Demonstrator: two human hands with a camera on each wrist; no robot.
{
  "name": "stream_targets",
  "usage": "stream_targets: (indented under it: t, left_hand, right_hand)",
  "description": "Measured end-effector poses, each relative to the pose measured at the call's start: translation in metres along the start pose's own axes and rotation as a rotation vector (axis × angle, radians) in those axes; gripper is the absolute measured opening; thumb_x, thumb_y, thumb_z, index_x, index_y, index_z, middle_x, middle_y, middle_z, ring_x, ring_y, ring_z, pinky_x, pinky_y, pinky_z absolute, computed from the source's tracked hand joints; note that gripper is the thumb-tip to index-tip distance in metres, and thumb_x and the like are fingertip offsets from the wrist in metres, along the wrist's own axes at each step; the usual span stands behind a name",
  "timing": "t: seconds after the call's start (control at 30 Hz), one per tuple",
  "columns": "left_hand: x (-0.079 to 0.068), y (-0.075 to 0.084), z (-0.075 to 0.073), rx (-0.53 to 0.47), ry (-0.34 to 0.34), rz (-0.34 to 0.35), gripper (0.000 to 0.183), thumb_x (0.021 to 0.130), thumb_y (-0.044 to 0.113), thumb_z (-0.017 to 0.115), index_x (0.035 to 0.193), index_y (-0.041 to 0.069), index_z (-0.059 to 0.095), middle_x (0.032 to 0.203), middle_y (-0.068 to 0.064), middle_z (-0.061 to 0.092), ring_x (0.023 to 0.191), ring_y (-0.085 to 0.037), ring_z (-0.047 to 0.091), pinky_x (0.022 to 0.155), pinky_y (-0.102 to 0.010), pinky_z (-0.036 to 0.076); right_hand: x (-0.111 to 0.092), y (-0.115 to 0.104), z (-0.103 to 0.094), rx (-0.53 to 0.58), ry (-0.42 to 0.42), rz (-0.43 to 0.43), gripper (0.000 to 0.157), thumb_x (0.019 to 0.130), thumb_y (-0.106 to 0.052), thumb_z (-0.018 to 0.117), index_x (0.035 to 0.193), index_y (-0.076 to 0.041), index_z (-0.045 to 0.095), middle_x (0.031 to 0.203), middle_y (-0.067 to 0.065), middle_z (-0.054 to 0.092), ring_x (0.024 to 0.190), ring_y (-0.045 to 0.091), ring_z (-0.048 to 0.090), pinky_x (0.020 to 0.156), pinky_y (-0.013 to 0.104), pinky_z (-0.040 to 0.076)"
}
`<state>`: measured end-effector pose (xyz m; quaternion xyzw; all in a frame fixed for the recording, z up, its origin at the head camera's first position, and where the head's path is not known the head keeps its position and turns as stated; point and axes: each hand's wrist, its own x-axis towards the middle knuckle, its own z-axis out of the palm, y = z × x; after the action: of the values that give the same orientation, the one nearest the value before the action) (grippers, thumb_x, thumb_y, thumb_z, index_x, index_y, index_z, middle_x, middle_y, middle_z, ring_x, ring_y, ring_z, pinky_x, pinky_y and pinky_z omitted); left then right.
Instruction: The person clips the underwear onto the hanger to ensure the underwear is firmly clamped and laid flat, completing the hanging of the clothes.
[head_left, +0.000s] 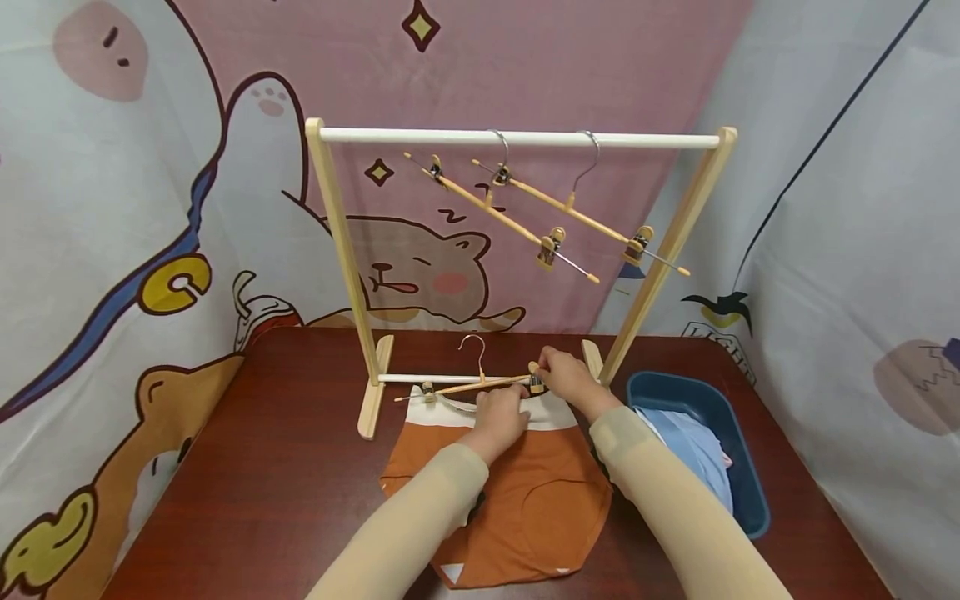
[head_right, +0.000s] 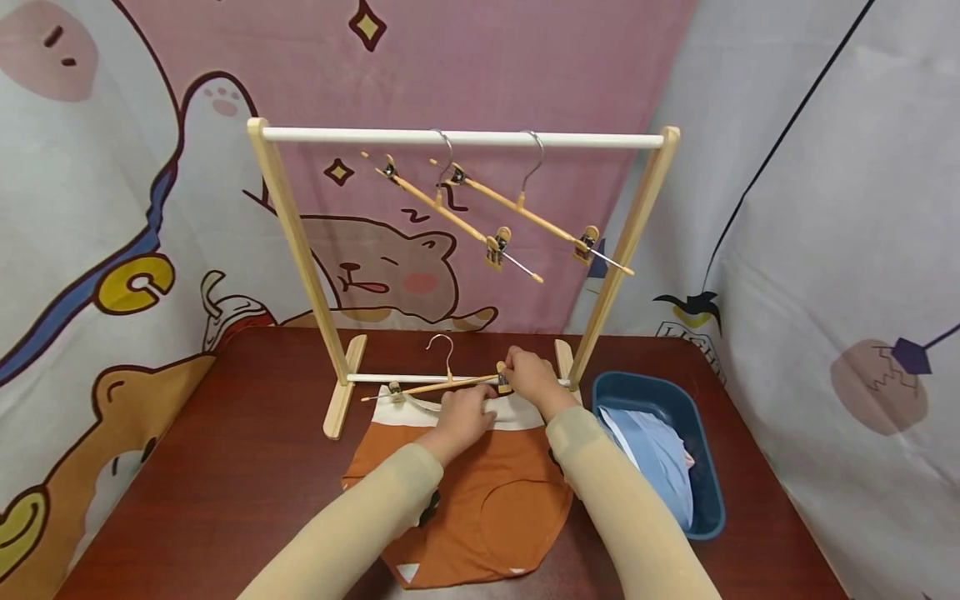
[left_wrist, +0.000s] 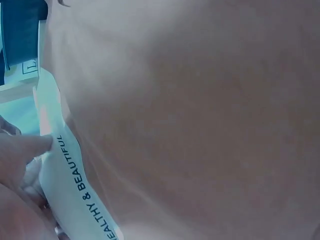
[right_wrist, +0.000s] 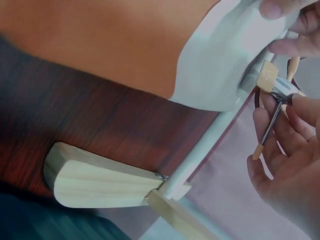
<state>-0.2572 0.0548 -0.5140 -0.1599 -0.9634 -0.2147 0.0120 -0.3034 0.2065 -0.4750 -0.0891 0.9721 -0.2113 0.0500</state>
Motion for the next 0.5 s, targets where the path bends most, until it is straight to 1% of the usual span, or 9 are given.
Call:
stream_targets:
  t: [0.07,0.17,0.23,0.3,0.43,0.5]
  left_hand:
    - [-0.0006,0.0010,-0.0014,0.030,-0.011,-0.047,0.027,0.083,0.032,0.071,0.106,0.018,0.069,0.099,0.000,0.071,0.090,-0.024,0.064,0.075,-0.039,0.039]
    - [-0.0020,0.0015,-0.0038,0.077,-0.013,-0.096,0.020,0.081,0.035,0.072,0.093,0.019,0.072,0.090,0.002,0.071,0.085,-0.024,0.063,0.074,-0.039,0.040]
    - [-0.0028,0.0011,-0.0048,0.071,-0.007,-0.107,0.014,0.081,0.034,0.072,0.084,0.020,0.073,0.085,0.002,0.070,0.083,-0.023,0.063,0.074,-0.039,0.041]
    - [-0.0033,0.0003,-0.0049,0.040,-0.003,-0.103,0.011,0.082,0.031,0.070,0.082,0.020,0.072,0.085,0.002,0.070,0.083,-0.023,0.062,0.074,-0.040,0.042]
    - [-0.0032,-0.0016,-0.0046,-0.039,0.014,-0.073,0.009,0.085,0.025,0.066,0.089,0.020,0.072,0.089,0.002,0.070,0.084,-0.022,0.064,0.074,-0.040,0.044]
    - [-0.0025,-0.0026,-0.0049,-0.055,0.031,-0.055,0.009,0.087,0.025,0.065,0.090,0.020,0.072,0.088,0.004,0.070,0.082,-0.020,0.065,0.072,-0.039,0.046]
  right_hand:
    - [-0.0002,0.0002,0.0004,0.012,0.003,-0.006,0.015,0.093,-0.021,0.060,0.087,-0.010,0.053,0.072,0.003,0.055,0.062,0.018,0.048,0.057,0.030,0.036]
    - [-0.0007,0.0010,0.0013,0.037,0.008,-0.007,0.016,0.093,-0.021,0.061,0.086,-0.009,0.053,0.072,0.003,0.055,0.062,0.018,0.048,0.056,0.029,0.037]
    - [-0.0009,0.0022,0.0023,0.051,0.011,-0.009,0.016,0.093,-0.020,0.061,0.085,-0.010,0.052,0.073,0.004,0.055,0.062,0.018,0.048,0.055,0.029,0.037]
    - [-0.0012,0.0034,0.0032,0.062,0.013,-0.012,0.016,0.093,-0.020,0.061,0.085,-0.010,0.052,0.073,0.004,0.055,0.062,0.017,0.047,0.055,0.029,0.037]
    - [-0.0014,0.0053,0.0047,0.090,0.021,-0.027,0.014,0.093,-0.018,0.061,0.086,-0.009,0.052,0.074,0.005,0.056,0.063,0.017,0.048,0.056,0.028,0.038]
    - [-0.0013,0.0059,0.0052,0.106,0.021,-0.030,0.013,0.093,-0.018,0.060,0.087,-0.009,0.053,0.075,0.005,0.057,0.063,0.017,0.048,0.056,0.028,0.038]
